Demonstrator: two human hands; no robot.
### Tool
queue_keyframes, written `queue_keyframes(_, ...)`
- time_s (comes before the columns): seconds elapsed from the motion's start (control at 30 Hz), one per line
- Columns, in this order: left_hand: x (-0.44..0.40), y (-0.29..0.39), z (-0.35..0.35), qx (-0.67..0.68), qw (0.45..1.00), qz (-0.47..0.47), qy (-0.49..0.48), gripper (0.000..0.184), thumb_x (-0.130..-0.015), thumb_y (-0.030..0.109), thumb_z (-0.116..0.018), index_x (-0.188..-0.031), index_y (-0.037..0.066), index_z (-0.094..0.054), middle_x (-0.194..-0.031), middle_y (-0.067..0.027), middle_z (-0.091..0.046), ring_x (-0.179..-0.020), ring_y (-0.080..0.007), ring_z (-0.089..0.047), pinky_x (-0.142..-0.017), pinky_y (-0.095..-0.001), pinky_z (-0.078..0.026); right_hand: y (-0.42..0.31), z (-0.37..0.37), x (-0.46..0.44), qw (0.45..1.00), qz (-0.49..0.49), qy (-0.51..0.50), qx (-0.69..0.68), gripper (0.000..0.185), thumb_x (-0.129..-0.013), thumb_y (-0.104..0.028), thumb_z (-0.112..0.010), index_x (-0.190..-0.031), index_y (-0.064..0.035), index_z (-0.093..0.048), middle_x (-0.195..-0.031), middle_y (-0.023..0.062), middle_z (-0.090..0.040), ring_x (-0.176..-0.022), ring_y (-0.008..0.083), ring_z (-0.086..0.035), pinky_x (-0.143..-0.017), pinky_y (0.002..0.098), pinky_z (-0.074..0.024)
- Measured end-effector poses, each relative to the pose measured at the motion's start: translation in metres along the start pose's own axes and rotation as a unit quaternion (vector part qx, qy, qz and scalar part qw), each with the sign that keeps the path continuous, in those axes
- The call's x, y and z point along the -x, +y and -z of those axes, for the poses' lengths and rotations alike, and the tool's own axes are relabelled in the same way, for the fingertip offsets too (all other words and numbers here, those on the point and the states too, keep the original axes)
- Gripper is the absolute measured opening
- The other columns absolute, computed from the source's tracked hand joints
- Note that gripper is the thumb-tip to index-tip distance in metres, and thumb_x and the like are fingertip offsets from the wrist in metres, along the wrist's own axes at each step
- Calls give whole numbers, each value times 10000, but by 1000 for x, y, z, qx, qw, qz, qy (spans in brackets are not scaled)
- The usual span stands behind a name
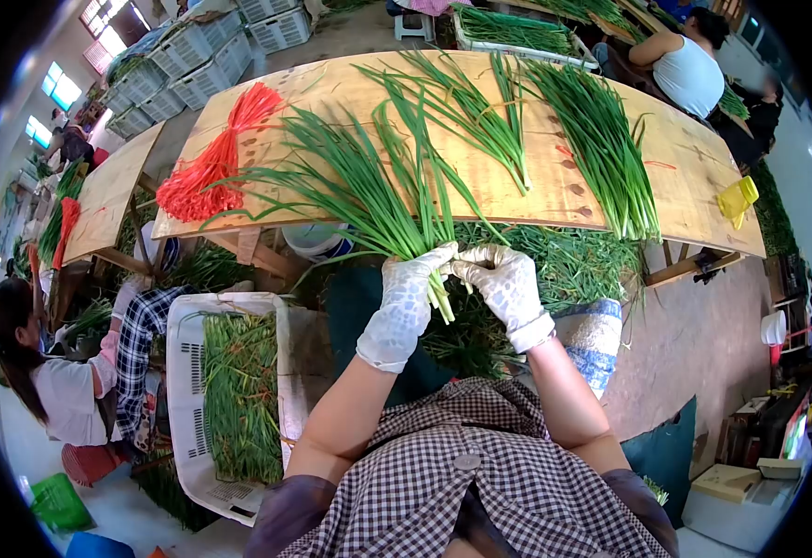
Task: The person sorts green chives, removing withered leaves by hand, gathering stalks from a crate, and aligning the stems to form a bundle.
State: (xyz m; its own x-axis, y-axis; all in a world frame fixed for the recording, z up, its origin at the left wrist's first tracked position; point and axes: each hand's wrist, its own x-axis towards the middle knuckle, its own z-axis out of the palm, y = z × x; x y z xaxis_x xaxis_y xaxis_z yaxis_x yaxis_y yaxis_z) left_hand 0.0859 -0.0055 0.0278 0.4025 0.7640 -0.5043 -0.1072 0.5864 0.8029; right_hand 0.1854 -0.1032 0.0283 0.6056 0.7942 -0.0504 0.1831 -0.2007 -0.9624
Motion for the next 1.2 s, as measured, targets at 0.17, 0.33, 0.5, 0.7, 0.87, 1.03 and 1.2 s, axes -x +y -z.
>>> queue_keyframes(0.17,6,-2,-6,11,996,-88,25,254,-731,-48,-734,-961,7,-639,-849,-90,-683,-662,-151,-646,-581,-240,-526,-14,-11,26,931,207,156,256,75,-787,-159,-677,-814,-89,-673,-759,100,-667,-672,273,-649,-575,340,-502)
queue_keyframes(0.33,16,32,17,76,962,-260,-31,192,-752,-107,-660,-915,-16,-611,-842,-114,-659,-688,-176,-653,-612,-264,-553,-7,25,53,895,291,-221,255,178,-804,-237,-664,-713,-84,-662,-652,95,-631,-585,268,-616,-529,351,-489)
queue_keyframes(0.5,15,31,27,47,974,-217,-52,150,-763,-86,-658,-897,-26,-626,-837,-122,-663,-733,-212,-676,-656,-298,-580,-29,32,17,897,216,216,318,263,-847,-315,-665,-742,-74,-680,-653,128,-626,-569,270,-620,-495,344,-477)
queue_keyframes(0.7,17,10,10,49,986,-159,4,220,-745,-116,-680,-920,-2,-612,-841,-83,-653,-690,-177,-653,-613,-290,-555,-18,-6,23,997,63,8,41,184,-766,-113,-746,-909,-2,-710,-854,106,-703,-774,141,-649,-731,273,-516)
queue_keyframes(0.87,20,5,14,48,988,-147,-9,238,-701,-91,-730,-893,-2,-622,-819,-80,-663,-660,-152,-642,-572,-277,-533,13,14,26,949,-105,-147,-260,151,-891,-93,-619,-998,5,-659,-896,73,-682,-764,153,-648,-688,251,-549)
queue_keyframes(1.03,10,14,31,110,984,-131,-53,188,-762,-115,-615,-933,-42,-589,-830,-141,-639,-738,-248,-673,-689,-348,-593,0,30,38,870,-74,-146,466,335,-861,-361,-646,-837,-30,-695,-742,138,-675,-725,288,-668,-663,337,-529)
queue_keyframes(1.2,-9,-8,23,146,985,-73,-57,273,-765,-93,-660,-1007,-4,-570,-860,-123,-631,-622,-192,-603,-545,-281,-507,-1,30,-1,905,134,220,340,365,-785,-291,-713,-1059,-62,-632,-924,123,-685,-835,293,-662,-698,339,-531)
